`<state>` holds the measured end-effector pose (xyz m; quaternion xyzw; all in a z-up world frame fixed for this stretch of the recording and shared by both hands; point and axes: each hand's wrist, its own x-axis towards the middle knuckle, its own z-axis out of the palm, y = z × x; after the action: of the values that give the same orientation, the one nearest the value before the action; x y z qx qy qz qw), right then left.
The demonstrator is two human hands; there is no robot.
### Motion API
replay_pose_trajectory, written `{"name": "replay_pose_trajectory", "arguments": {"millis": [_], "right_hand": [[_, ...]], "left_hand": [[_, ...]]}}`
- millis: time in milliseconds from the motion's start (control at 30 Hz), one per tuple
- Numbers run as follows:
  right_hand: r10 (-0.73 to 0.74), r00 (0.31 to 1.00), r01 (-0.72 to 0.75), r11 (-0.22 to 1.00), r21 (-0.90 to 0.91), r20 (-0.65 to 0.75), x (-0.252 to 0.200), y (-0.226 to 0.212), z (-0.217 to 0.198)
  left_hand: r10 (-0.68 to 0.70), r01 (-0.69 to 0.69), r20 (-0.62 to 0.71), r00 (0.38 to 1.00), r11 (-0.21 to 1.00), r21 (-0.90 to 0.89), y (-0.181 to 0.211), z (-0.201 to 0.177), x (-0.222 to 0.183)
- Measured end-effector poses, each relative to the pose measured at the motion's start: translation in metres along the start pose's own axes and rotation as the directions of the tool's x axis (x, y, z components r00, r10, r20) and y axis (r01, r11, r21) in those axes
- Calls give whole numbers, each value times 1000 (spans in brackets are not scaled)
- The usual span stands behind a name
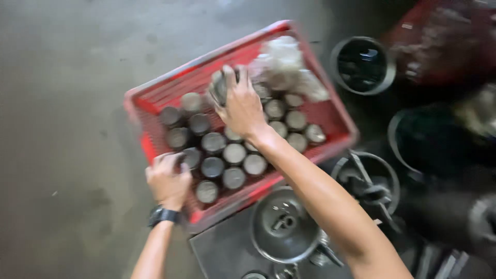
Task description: The recorder is cleaning and inspecting small mechanical parts, possibly engine or motorcycle components, in a workshop environment.
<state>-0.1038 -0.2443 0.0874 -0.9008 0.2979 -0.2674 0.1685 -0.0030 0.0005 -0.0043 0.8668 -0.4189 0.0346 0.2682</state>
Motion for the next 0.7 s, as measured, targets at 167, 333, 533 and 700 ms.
{"name": "replay_pose_trajectory", "arguments": {"millis": [167, 333, 533, 700], "right_hand": [[31, 988, -47, 994, 101, 153, -46, 19, -145], [-78, 995, 89, 965, 247, -54, -145, 27, -290], [-19, 992, 59, 940, 337, -121, -276, 68, -425], [-67, 998, 61, 914, 401, 1, -367, 97, -492]], "left_hand": [[59, -58, -17, 998, 996, 65, 0, 20, -14], [123, -106, -139, 983, 987, 119, 24, 6, -49], [259, -276, -260, 930, 961, -30, 271, -65, -129], [741, -752, -152, 654, 614, -238, 510, -134, -197]]}}
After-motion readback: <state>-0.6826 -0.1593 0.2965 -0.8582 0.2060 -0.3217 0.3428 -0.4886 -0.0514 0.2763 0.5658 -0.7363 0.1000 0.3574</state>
